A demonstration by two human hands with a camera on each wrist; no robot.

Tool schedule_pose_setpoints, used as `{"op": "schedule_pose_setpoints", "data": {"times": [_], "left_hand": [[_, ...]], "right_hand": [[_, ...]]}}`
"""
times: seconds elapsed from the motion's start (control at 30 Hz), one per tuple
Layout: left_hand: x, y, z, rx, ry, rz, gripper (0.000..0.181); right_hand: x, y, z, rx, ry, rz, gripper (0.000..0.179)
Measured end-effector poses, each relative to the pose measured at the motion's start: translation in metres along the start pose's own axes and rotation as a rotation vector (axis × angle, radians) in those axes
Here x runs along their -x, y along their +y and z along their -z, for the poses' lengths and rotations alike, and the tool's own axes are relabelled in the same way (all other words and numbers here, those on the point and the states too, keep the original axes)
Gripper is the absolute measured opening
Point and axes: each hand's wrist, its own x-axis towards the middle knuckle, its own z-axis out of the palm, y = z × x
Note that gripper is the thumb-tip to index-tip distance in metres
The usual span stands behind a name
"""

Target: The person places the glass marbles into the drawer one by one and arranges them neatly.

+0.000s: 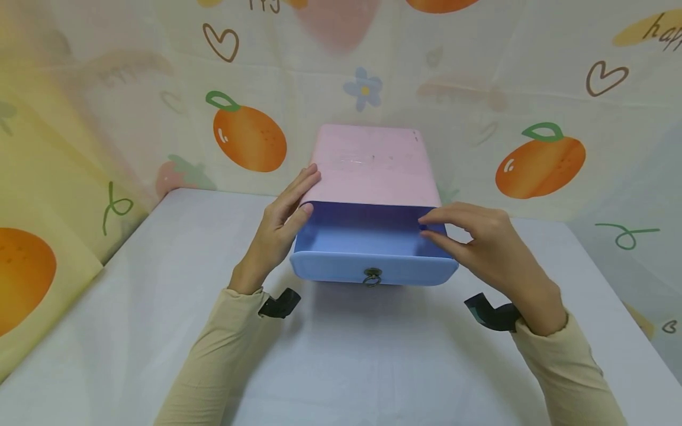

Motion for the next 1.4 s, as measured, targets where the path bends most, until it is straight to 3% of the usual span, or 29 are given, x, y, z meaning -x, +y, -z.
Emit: {"op": "schedule_pose_setpoints", "data": {"times": [0.53,0.87,1.17,1.4], "left_hand": [[0.0,-0.001,0.0,0.001,-0.003,0.004,0.049],[0.0,-0.001,0.0,0.002,-0.002,0.0,0.049],[-0.001,-0.001,0.0,0.003,0.001,-0.003,0.049],[0.0,-0.001,0.0,-0.002,-0.002,0.004,0.049]], "right_hand": [[-0.011,0.004,-0.004,0.031,-0.062,0.069,0.036],[-0.02,0.005,-0.008,0.037,-0.179,0.069,0.025],[-0.03,0.001,-0.007,0.085,-0.314,-0.032,0.016],[-0.033,0.0,-0.007,0.113,-0.371,-0.083,0.017]]}}
